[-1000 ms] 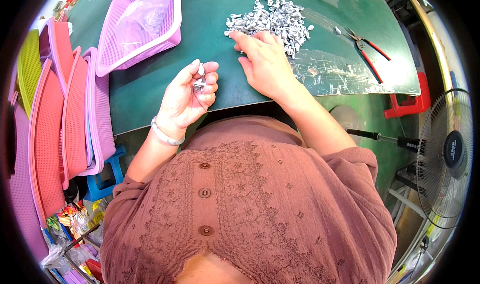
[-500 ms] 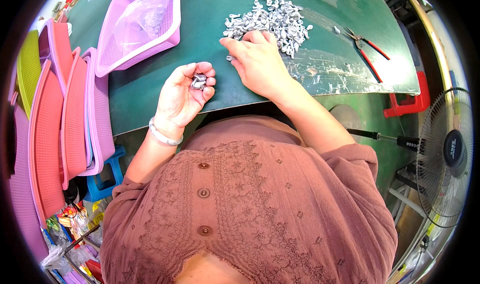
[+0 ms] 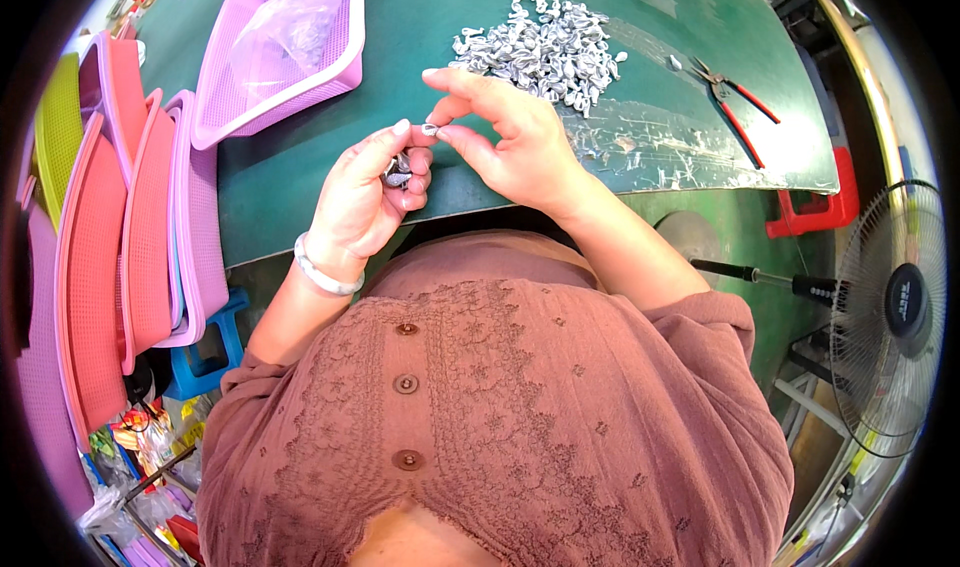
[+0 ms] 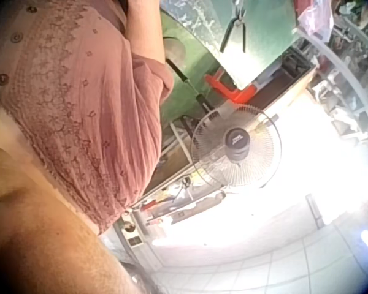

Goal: The person repeatedly picks small silver-wrapped items from a pile on a green table, places them into a clear plastic bag inside a purple basket, and returns to the pile. The process is repeated continuously throughout the clip.

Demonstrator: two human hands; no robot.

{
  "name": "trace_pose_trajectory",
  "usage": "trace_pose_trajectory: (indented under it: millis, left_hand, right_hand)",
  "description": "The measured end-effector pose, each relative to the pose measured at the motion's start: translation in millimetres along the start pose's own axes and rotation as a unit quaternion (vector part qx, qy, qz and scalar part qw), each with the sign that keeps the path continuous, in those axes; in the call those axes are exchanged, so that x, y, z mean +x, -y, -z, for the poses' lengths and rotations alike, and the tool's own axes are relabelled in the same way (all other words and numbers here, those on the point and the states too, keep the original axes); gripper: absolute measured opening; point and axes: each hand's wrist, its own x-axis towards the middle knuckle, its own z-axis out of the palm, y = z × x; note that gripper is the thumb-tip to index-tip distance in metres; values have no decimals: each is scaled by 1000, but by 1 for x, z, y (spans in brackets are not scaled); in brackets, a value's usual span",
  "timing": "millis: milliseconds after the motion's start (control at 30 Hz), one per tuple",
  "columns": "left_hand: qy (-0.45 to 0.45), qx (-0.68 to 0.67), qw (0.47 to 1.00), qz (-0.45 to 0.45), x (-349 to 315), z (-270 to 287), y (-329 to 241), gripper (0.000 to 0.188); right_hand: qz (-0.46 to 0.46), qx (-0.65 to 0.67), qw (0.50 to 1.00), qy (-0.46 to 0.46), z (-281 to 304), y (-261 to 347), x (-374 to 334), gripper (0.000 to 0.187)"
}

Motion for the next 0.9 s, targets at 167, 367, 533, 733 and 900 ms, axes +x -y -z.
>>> trace_pose_trajectory:
  millis: [167,367,533,733,900]
  left_hand:
    - [-18,62,998,-23,1,0,1,13]
    - [-14,36,999,-22,2,-1,3,13]
    - [1,3,1000,-10,3,0,4,12]
    - [20,-26,999,-1,3,4,7,13]
    - [42,-51,998,16,4,3,8,17]
  right_hand:
    - [23,-3,1000,12,-2,6,1,48]
    - [-21,60,998,-12,-5,7,0,52]
    - [-27,71,997,-4,-3,7,0,51]
    - [-19,61,998,6,-4,10,0,52]
    - [-13,50,998,21,-5,8,-2,53]
